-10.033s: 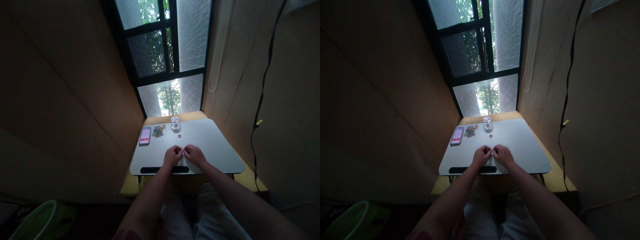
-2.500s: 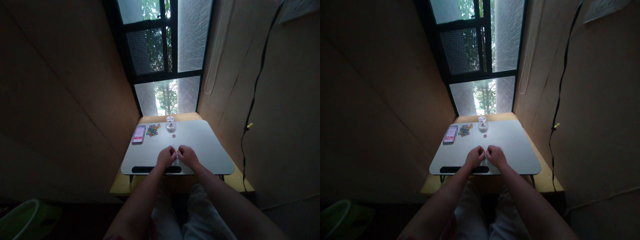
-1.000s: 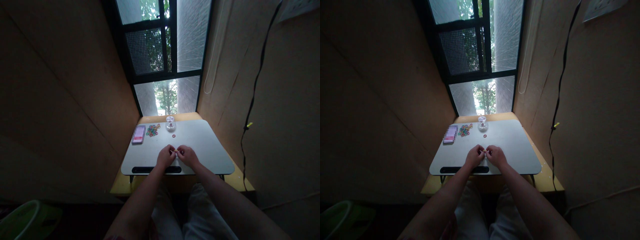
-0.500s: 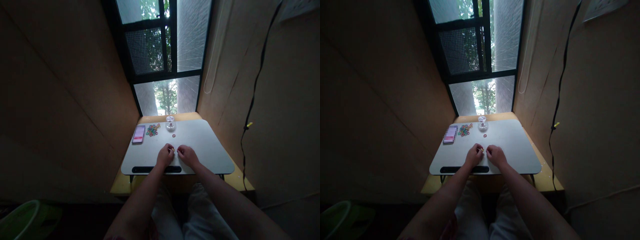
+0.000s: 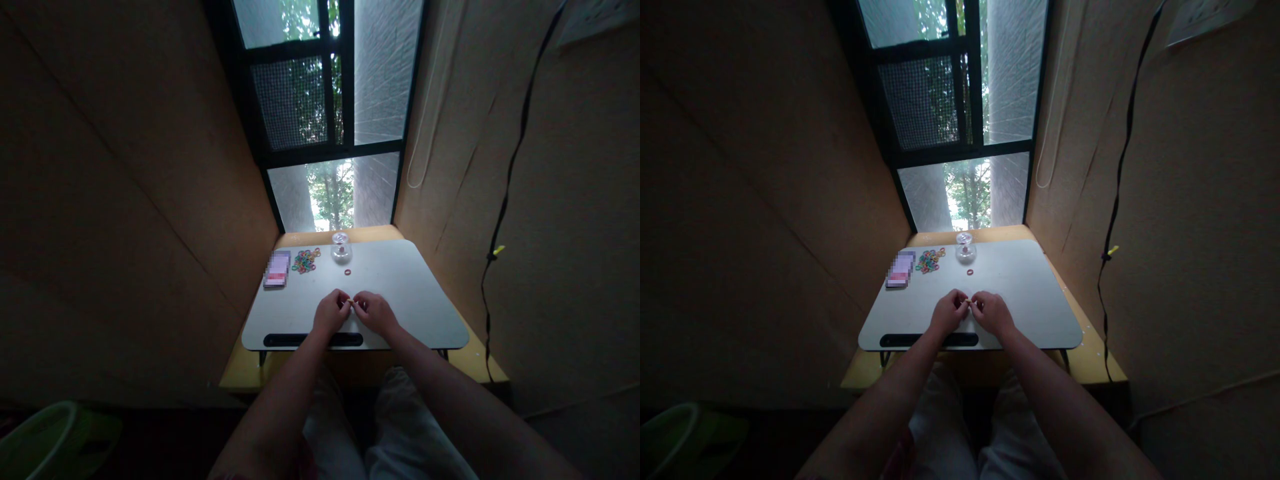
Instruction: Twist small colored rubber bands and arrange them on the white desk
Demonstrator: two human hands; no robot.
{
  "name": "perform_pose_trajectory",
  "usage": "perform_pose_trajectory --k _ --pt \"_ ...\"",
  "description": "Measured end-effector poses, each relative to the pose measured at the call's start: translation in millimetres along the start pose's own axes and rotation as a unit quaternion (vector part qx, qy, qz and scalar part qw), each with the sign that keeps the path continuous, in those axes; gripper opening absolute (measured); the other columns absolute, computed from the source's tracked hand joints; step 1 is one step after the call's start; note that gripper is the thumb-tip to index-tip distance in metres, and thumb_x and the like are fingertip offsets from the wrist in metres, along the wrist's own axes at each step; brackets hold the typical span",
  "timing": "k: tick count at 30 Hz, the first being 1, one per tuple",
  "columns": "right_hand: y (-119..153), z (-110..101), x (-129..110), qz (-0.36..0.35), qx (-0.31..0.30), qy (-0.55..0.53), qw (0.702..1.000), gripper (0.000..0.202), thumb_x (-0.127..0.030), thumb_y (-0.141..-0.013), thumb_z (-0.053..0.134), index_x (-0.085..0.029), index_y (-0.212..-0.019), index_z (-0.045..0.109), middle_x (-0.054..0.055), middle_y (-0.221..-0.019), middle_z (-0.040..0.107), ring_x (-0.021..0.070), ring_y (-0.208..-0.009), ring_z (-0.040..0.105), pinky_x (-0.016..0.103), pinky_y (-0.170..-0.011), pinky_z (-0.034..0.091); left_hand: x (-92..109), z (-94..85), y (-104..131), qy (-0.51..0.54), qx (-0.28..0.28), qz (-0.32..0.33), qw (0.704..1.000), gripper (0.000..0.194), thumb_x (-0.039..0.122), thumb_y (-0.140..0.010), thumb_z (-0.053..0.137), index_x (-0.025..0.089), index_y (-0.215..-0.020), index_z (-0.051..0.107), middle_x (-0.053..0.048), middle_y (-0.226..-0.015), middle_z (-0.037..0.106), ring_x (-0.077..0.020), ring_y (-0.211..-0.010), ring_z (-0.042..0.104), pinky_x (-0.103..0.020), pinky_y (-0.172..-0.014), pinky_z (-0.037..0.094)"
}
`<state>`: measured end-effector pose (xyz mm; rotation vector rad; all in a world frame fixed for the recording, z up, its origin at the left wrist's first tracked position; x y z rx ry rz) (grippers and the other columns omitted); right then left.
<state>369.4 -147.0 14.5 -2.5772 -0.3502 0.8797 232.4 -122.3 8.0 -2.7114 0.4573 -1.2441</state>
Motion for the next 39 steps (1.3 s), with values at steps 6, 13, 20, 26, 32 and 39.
perform_pose_trajectory --k 6,13,20,26,32,39 --pt "-0.4 -0.8 -0.4 0.017 -0.011 -0.008 1.0 0.016 -0.03 -0.084 0.053 -0.02 -0.082 0.065 0.001 -0.071 0.063 0.0135 -0.064 0.053 0.025 -0.065 0.035 0.1 -1.2 0.7 -0.001 0.003 -0.003 1.0 0.014 0.031 -0.081 0.057 0.019 -0.088 0.061 0.001 -0.075 0.064 -0.0105 -0.065 0.056 -0.022 -0.06 0.038" --pt "-0.6 1.9 3.1 0.019 -0.009 -0.011 1.0 0.015 -0.027 -0.084 0.052 -0.021 -0.084 0.065 0.002 -0.075 0.066 0.0144 -0.068 0.055 0.026 -0.067 0.036 -2.1 2.9 -0.1 0.011 -0.006 0.013 1.0 0.017 0.033 -0.082 0.056 0.02 -0.089 0.064 0.0 -0.078 0.067 -0.011 -0.068 0.059 -0.023 -0.064 0.041" --pt "-0.4 2.2 4.2 0.028 -0.005 0.0 1.0 0.014 -0.024 -0.083 0.051 -0.02 -0.081 0.064 0.002 -0.074 0.065 0.0145 -0.068 0.054 0.025 -0.067 0.035 -3.0 3.6 -0.6 0.012 -0.011 0.01 1.0 0.018 0.036 -0.083 0.055 0.02 -0.087 0.064 0.0 -0.077 0.068 -0.0111 -0.068 0.059 -0.023 -0.063 0.041" --pt "-0.8 2.0 4.3 0.019 -0.001 0.007 1.0 0.014 -0.023 -0.082 0.051 -0.02 -0.072 0.061 0.002 -0.07 0.062 0.0138 -0.066 0.052 0.025 -0.064 0.033 -1.7 2.3 0.2 0.004 -0.011 0.006 1.0 0.018 0.036 -0.082 0.056 0.02 -0.087 0.063 0.0 -0.076 0.066 -0.0114 -0.067 0.058 -0.023 -0.064 0.041" --pt "-1.0 4.2 6.5 0.017 -0.003 0.023 1.0 0.015 -0.023 -0.082 0.051 -0.02 -0.07 0.059 0.001 -0.068 0.06 0.0136 -0.064 0.049 0.025 -0.062 0.031 0.0 1.7 0.7 -0.002 -0.012 0.006 1.0 0.018 0.035 -0.082 0.055 0.02 -0.087 0.064 0.0 -0.077 0.067 -0.0116 -0.068 0.058 -0.024 -0.065 0.041" --pt "-0.9 4.7 7.0 0.018 -0.004 0.043 0.999 0.015 -0.023 -0.082 0.051 -0.02 -0.067 0.056 0.001 -0.067 0.058 0.0133 -0.062 0.047 0.025 -0.06 0.028 -0.5 2.9 0.6 0.007 -0.016 0.023 1.0 0.019 0.036 -0.081 0.055 0.02 -0.087 0.063 0.001 -0.075 0.066 -0.0107 -0.066 0.057 -0.023 -0.062 0.041"
Point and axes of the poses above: each hand's wrist, its own y-axis away from the middle knuckle, its own z-axis out of the palm, x = y × z, the point moved 6 cm from there along -y, towards the middle knuckle
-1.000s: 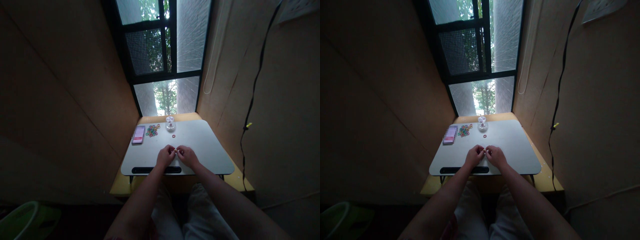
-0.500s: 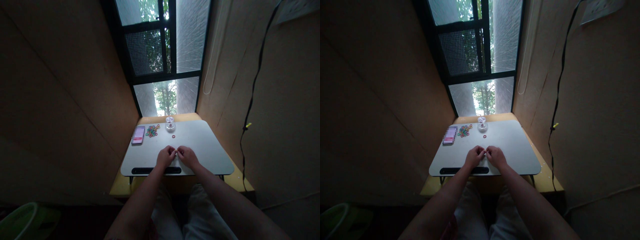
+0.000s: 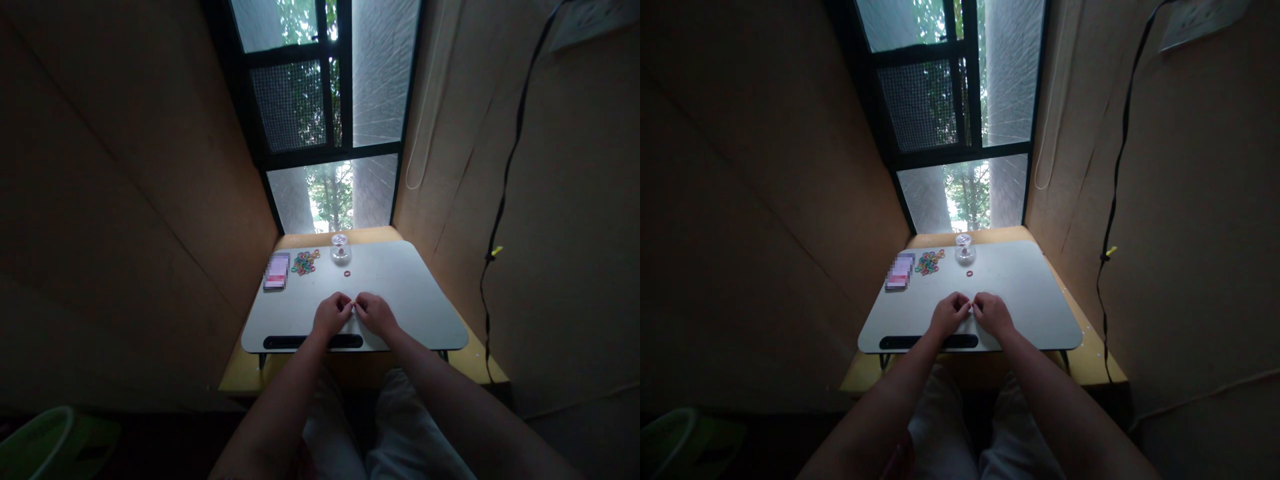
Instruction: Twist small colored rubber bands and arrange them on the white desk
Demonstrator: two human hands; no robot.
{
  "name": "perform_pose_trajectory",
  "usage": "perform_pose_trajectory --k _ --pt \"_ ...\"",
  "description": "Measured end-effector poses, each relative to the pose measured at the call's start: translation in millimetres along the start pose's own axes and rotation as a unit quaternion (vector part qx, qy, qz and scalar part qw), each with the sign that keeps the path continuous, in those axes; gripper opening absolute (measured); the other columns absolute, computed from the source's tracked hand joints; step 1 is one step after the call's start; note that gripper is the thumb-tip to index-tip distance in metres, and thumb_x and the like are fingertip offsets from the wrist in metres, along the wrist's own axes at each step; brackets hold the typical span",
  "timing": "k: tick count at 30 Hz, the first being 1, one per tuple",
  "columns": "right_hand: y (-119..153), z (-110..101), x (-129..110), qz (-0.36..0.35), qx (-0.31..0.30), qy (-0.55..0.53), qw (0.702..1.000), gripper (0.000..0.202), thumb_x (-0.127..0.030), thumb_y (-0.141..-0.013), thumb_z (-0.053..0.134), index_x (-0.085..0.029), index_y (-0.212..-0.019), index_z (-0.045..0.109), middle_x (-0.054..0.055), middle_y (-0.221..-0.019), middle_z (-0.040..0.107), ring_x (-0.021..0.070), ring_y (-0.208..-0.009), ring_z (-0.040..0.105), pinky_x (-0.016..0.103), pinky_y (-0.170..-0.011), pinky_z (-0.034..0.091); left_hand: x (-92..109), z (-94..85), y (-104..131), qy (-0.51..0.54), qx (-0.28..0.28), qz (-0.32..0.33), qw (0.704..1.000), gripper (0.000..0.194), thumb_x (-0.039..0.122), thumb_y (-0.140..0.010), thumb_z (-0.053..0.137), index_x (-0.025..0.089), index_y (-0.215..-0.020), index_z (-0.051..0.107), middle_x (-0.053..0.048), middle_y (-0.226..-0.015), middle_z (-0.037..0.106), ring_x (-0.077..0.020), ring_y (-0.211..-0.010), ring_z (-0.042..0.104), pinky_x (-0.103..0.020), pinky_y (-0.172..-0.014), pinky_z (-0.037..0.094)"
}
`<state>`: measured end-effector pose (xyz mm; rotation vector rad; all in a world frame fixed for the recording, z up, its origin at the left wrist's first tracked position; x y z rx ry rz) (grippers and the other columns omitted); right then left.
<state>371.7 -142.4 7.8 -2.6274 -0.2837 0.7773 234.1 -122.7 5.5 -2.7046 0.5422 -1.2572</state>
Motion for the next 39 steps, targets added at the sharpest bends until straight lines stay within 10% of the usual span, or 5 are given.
perform_pose_trajectory --k 39 --pt "-0.3 -2.5 -1.7 0.018 -0.004 -0.024 1.0 0.013 -0.022 -0.08 0.05 -0.019 -0.069 0.057 0.001 -0.067 0.06 0.0127 -0.061 0.048 0.025 -0.06 0.028 -3.3 4.1 -1.3 -0.026 -0.021 0.0 0.999 0.015 0.032 -0.082 0.052 0.02 -0.082 0.061 0.001 -0.075 0.064 -0.0111 -0.067 0.054 -0.023 -0.062 0.037"
Point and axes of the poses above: each hand's wrist, its own y-axis away from the middle knuckle, its own z-axis out of the palm, x = y × z, the point moved 6 cm from there along -y, towards the middle knuckle
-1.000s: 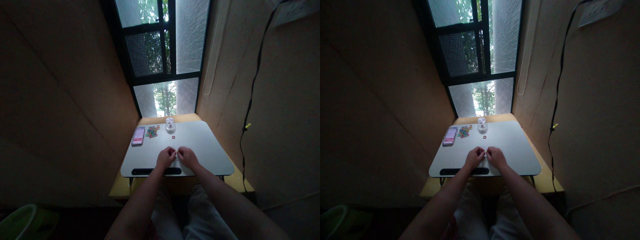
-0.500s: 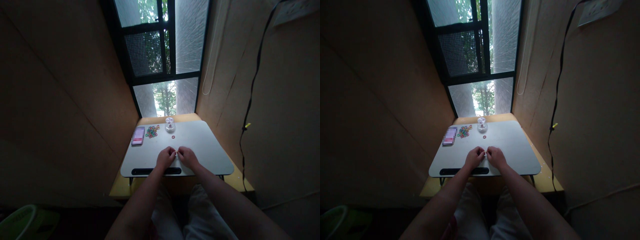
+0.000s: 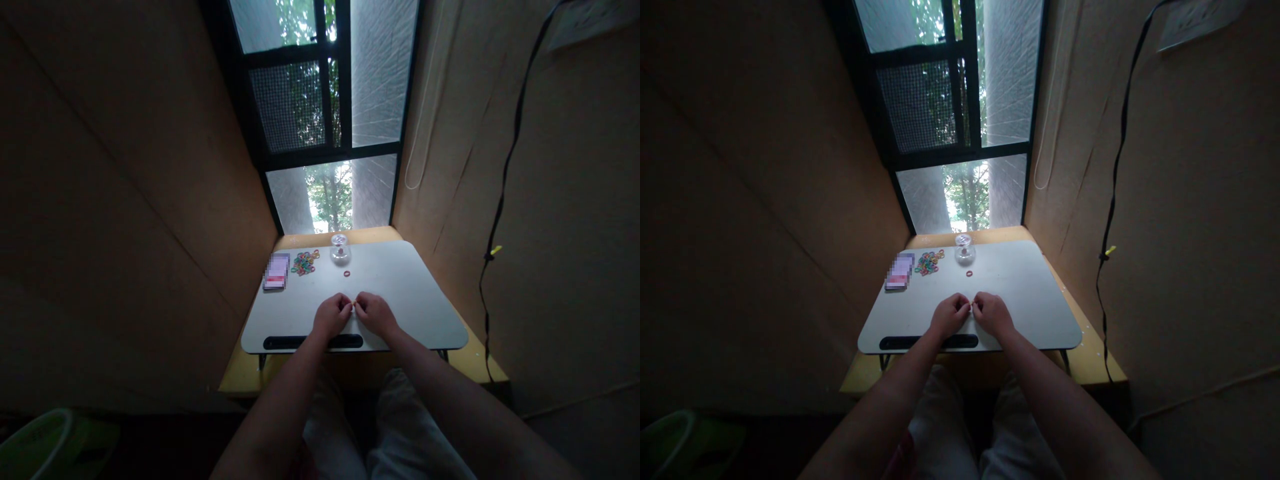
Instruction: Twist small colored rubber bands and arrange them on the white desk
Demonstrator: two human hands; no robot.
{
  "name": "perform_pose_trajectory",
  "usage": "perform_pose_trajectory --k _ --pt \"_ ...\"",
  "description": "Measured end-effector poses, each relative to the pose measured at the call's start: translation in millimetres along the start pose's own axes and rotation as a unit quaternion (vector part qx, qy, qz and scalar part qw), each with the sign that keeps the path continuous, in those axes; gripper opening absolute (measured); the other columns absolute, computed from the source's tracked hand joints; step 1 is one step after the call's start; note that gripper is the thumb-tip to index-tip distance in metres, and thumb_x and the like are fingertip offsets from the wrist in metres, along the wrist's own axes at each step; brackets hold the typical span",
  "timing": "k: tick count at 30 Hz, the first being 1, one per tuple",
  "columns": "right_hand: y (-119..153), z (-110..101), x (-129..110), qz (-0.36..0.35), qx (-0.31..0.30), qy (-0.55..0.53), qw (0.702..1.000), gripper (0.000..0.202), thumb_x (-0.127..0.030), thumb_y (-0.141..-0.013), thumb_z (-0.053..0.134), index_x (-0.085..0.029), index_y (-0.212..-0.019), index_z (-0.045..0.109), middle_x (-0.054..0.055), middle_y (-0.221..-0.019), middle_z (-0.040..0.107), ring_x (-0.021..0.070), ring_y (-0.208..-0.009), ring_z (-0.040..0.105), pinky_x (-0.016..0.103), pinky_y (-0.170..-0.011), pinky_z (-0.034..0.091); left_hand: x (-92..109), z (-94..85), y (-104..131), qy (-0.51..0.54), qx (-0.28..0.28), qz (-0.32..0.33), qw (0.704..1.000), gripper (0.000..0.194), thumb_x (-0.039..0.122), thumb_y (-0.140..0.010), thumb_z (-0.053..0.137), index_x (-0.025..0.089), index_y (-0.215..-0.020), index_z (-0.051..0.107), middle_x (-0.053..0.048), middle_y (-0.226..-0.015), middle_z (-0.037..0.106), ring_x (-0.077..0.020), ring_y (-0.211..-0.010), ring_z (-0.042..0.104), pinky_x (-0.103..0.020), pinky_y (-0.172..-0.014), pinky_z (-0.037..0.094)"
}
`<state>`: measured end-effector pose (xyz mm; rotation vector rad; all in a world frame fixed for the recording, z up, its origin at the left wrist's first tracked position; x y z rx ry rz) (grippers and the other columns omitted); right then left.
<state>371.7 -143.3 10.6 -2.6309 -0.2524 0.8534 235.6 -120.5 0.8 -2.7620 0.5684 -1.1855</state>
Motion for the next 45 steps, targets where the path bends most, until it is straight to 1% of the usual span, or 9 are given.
perform_pose_trajectory --k 9,16,24,31,36,40,45 --pt "0.5 -0.3 0.3 0.006 -0.001 -0.001 1.0 0.014 -0.025 -0.081 0.05 -0.019 -0.069 0.057 0.001 -0.066 0.06 0.0131 -0.061 0.049 0.024 -0.06 0.029 1.8 -1.6 0.8 0.018 0.013 -0.008 1.0 0.017 0.033 -0.082 0.054 0.019 -0.087 0.063 0.0 -0.077 0.066 -0.0114 -0.068 0.056 -0.023 -0.063 0.039" --pt "0.9 -0.8 -0.2 -0.001 0.007 -0.002 1.0 0.014 -0.023 -0.081 0.049 -0.019 -0.069 0.056 0.001 -0.066 0.06 0.0127 -0.06 0.048 0.024 -0.059 0.028 3.3 -2.9 0.8 0.026 0.02 -0.002 0.999 0.017 0.033 -0.081 0.055 0.02 -0.087 0.063 0.001 -0.076 0.066 -0.0108 -0.066 0.056 -0.023 -0.062 0.039" --pt "0.5 -1.1 -0.6 -0.004 0.006 0.009 1.0 0.013 -0.022 -0.08 0.05 -0.019 -0.069 0.057 0.001 -0.065 0.06 0.0128 -0.06 0.048 0.025 -0.058 0.027 3.2 -2.8 0.9 0.014 0.023 -0.003 1.0 0.015 0.022 -0.077 0.055 0.019 -0.089 0.064 0.001 -0.074 0.065 -0.0098 -0.064 0.054 -0.022 -0.061 0.038" --pt "0.6 0.2 0.6 -0.003 0.004 0.012 1.0 0.012 -0.021 -0.08 0.049 -0.019 -0.071 0.057 0.001 -0.066 0.06 0.0129 -0.061 0.049 0.025 -0.059 0.028 3.1 -3.0 1.1 0.003 0.023 0.005 1.0 0.012 0.021 -0.074 0.056 0.019 -0.082 0.064 0.002 -0.072 0.063 -0.0096 -0.063 0.052 -0.022 -0.059 0.037" --pt "0.7 0.5 0.6 -0.002 0.002 0.016 1.0 0.011 -0.02 -0.078 0.05 -0.019 -0.072 0.059 0.001 -0.068 0.061 0.0131 -0.063 0.05 0.025 -0.06 0.029 2.0 -3.3 1.1 -0.005 0.029 -0.005 1.0 0.011 0.02 -0.072 0.057 0.019 -0.08 0.065 0.003 -0.068 0.061 -0.0092 -0.06 0.05 -0.022 -0.058 0.035" --pt "0.7 0.3 0.2 0.0 0.001 0.012 1.0 0.012 -0.02 -0.078 0.05 -0.019 -0.071 0.059 0.001 -0.067 0.061 0.013 -0.062 0.05 0.025 -0.06 0.029 2.1 -3.4 0.7 -0.006 0.026 -0.018 0.999 0.012 0.019 -0.072 0.056 0.019 -0.08 0.065 0.002 -0.068 0.061 -0.0093 -0.06 0.049 -0.022 -0.058 0.035" --pt "0.4 -0.5 -0.1 0.005 0.002 0.012 1.0 0.013 -0.022 -0.079 0.05 -0.019 -0.071 0.059 0.002 -0.067 0.061 0.0135 -0.062 0.049 0.025 -0.06 0.028 3.5 -3.9 0.7 0.0 0.029 -0.006 1.0 0.009 0.024 -0.075 0.056 0.019 -0.078 0.062 0.002 -0.067 0.061 -0.0096 -0.06 0.05 -0.022 -0.058 0.035"
Point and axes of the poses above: each hand's wrist, its own y-axis away from the middle knuckle, its own z-axis out of the palm, x = y × z, the point moved 6 cm from there along -y, towards the middle knuckle
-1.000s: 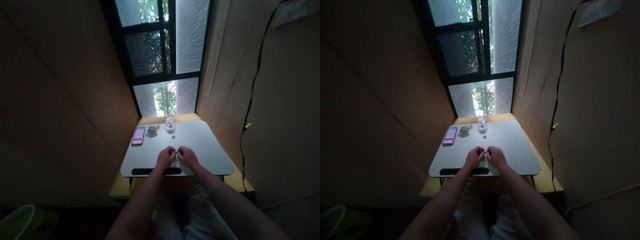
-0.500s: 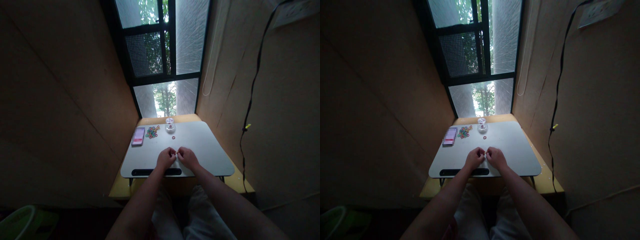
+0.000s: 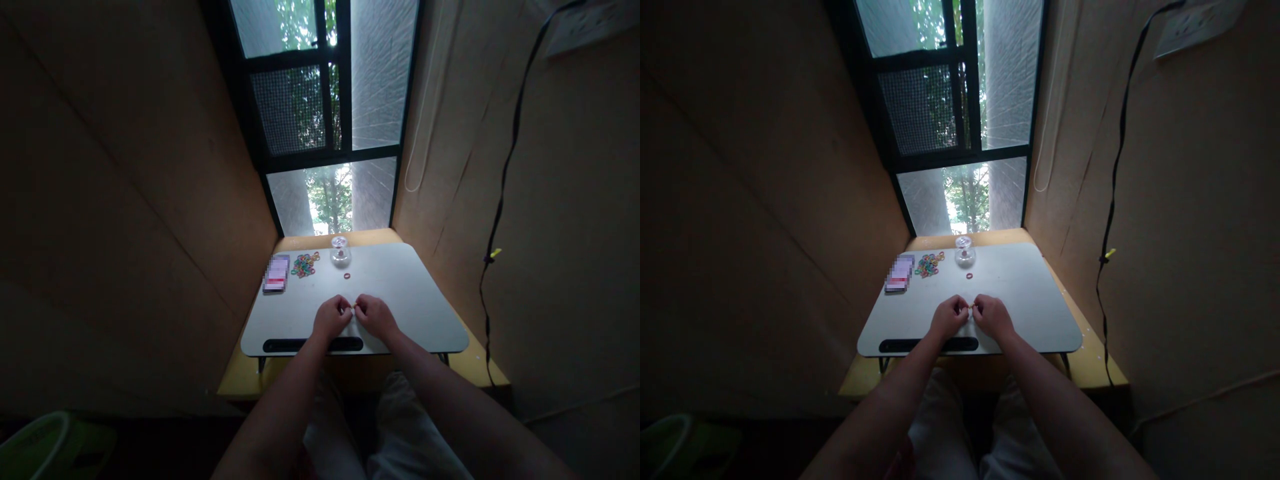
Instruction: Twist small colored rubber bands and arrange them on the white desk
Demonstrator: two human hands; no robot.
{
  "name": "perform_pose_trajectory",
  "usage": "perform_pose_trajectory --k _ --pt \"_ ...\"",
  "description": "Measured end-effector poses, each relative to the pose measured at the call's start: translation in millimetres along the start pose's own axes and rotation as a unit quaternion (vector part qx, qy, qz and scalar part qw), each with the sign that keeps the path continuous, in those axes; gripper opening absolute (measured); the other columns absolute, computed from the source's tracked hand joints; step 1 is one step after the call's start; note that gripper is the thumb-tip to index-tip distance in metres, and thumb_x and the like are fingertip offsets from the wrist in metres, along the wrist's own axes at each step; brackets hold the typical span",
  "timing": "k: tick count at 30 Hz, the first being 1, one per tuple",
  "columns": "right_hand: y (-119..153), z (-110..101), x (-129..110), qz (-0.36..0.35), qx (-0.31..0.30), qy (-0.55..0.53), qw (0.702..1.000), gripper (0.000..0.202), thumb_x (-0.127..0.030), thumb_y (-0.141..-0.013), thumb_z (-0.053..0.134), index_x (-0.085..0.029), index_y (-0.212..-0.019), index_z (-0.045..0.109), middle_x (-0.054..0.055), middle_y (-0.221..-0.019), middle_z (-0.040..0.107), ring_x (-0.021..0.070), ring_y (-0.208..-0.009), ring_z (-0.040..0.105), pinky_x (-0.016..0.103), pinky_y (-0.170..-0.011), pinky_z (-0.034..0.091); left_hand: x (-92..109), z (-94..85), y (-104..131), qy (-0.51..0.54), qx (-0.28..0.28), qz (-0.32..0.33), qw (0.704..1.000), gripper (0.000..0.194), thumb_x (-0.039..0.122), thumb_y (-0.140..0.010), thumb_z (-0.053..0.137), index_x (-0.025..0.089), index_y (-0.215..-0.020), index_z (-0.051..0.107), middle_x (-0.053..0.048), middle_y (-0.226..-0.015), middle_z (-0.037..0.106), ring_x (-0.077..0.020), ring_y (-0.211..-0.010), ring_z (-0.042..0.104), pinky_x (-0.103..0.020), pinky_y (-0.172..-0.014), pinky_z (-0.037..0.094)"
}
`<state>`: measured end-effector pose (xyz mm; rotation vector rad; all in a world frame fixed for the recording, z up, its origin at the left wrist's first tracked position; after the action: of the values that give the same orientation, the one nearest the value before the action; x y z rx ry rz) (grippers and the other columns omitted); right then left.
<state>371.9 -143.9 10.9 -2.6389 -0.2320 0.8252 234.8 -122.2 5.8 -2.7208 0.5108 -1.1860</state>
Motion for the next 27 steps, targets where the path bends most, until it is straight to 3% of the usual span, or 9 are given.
perform_pose_trajectory --k 17,27 --pt "-0.1 1.6 1.4 0.0 0.001 -0.006 1.0 0.014 -0.024 -0.08 0.051 -0.019 -0.068 0.058 0.0 -0.065 0.059 0.0124 -0.06 0.048 0.024 -0.059 0.028 0.5 0.8 0.1 -0.018 -0.018 0.0 1.0 0.006 0.021 -0.071 0.051 0.019 -0.067 0.055 0.003 -0.063 0.054 -0.0113 -0.061 0.046 -0.024 -0.058 0.031" --pt "0.7 0.3 1.1 -0.004 0.006 -0.005 1.0 0.016 -0.026 -0.081 0.05 -0.02 -0.069 0.058 0.001 -0.063 0.059 0.0129 -0.06 0.048 0.024 -0.059 0.029 2.7 -1.4 0.1 -0.015 -0.016 -0.002 1.0 0.012 0.018 -0.076 0.048 0.019 -0.073 0.059 0.001 -0.069 0.06 -0.0124 -0.066 0.051 -0.024 -0.062 0.036"
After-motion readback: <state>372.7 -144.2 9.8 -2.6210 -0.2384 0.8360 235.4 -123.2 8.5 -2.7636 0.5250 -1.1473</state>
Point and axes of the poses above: each hand's wrist, its own y-axis away from the middle knuckle, its own z-axis out of the palm, x = y × z, the point moved 6 cm from there along -y, towards the middle knuckle
